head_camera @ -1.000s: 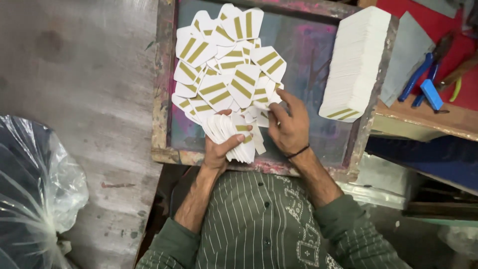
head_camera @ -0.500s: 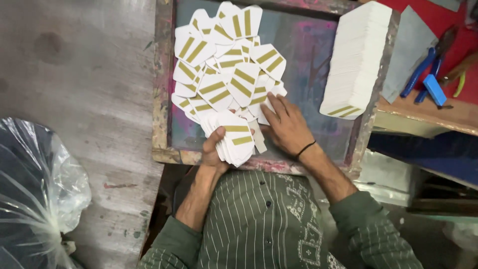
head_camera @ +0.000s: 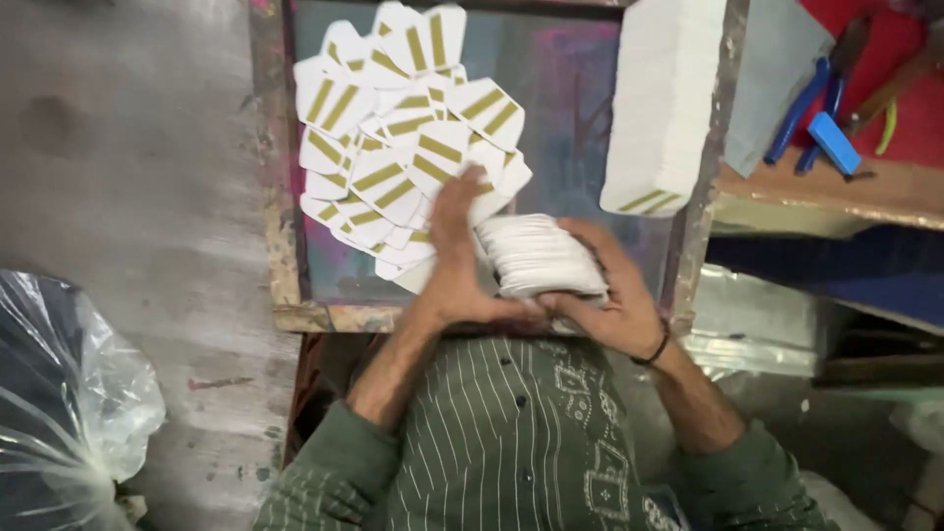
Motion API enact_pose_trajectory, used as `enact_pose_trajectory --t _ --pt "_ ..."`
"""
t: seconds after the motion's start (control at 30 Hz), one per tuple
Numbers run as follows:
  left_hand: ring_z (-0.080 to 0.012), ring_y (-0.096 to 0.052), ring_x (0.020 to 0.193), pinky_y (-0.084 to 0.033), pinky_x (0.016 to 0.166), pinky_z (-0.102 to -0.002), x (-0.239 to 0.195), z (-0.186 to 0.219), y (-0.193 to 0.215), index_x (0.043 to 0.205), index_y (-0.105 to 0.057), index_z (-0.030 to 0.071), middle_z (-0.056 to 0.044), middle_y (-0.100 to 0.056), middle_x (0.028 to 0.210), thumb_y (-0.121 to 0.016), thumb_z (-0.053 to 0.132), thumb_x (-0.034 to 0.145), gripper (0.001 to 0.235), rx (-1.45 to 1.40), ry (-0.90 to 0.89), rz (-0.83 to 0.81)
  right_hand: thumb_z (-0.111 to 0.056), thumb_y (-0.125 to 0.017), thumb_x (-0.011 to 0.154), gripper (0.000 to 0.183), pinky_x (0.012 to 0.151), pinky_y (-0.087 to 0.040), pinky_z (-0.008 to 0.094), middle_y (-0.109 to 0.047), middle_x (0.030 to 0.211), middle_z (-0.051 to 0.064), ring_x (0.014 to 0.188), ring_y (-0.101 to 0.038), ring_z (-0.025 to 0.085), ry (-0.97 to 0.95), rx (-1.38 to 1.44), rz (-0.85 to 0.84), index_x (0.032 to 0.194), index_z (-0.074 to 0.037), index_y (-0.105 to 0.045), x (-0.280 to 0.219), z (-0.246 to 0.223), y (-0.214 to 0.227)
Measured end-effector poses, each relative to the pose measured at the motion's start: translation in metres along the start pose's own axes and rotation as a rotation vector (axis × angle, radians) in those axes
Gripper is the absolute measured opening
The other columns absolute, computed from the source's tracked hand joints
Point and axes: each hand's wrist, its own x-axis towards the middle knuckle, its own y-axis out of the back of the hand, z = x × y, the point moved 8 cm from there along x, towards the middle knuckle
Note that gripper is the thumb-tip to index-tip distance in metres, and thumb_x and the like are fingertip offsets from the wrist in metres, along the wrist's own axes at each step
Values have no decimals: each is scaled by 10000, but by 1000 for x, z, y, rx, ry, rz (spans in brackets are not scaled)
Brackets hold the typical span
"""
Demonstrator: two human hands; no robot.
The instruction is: The recorder is sorting and stacking small printed paper cutouts from a screen printing frame.
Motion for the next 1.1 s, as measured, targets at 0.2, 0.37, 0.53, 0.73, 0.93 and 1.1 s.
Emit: enact_pose_trajectory --t 0.2,0.37,0.53,0.73,0.93,1.1 --pt "-456 -145 1609 -159 1336 -552 -36 -46 -54 1637 -120 0 -257 -149 1708 -852 320 731 1207 115 -8 -208 -154 -651 693 862 1230 -327 497 -473 1480 252 1418 -440 428 305 -647 63 1509 9 -427 13 48 23" --pt "-505 -35 1641 -153 1359 -548 -23 -39 -74 1669 -44 -13 -315 7 1738 -810 241 781 1200 40 21 -237 -118 -630 748 824 1291 -281 479 -452 1563 231 1502 -404 417 377 -531 230 1530 10 -402 7 42 14" --pt "-544 17 1582 -126 1303 -592 -25 -30 -74 1630 21 -22 -369 66 1676 -837 266 742 1267 44 -4 -250 -94 -572 671 895 1319 -255 491 -439 1570 243 1544 -377 417 389 -433 239 1542 14 -400 12 30 12" --pt "-529 28 1571 -144 1294 -616 -24 -41 -85 1623 32 -5 -377 73 1657 -841 220 657 1321 124 4 -247 -123 -589 650 895 1301 -259 532 -443 1533 259 1521 -359 445 391 -469 199 1513 27 -405 14 37 8" --pt "-557 34 1589 -147 1312 -615 -27 -38 -86 1639 53 8 -356 60 1696 -747 57 618 1298 80 76 -217 -60 -575 671 787 1334 -229 588 -491 1496 237 1507 -436 410 396 -510 284 1449 8 -478 8 35 6" --pt "-579 -49 1531 -162 1256 -610 -37 -30 -88 1596 -46 -44 -360 -82 1637 -764 21 666 1177 90 91 -177 -63 -625 686 784 1245 -303 537 -472 1465 277 1457 -381 488 437 -561 255 1444 49 -457 -2 23 0"
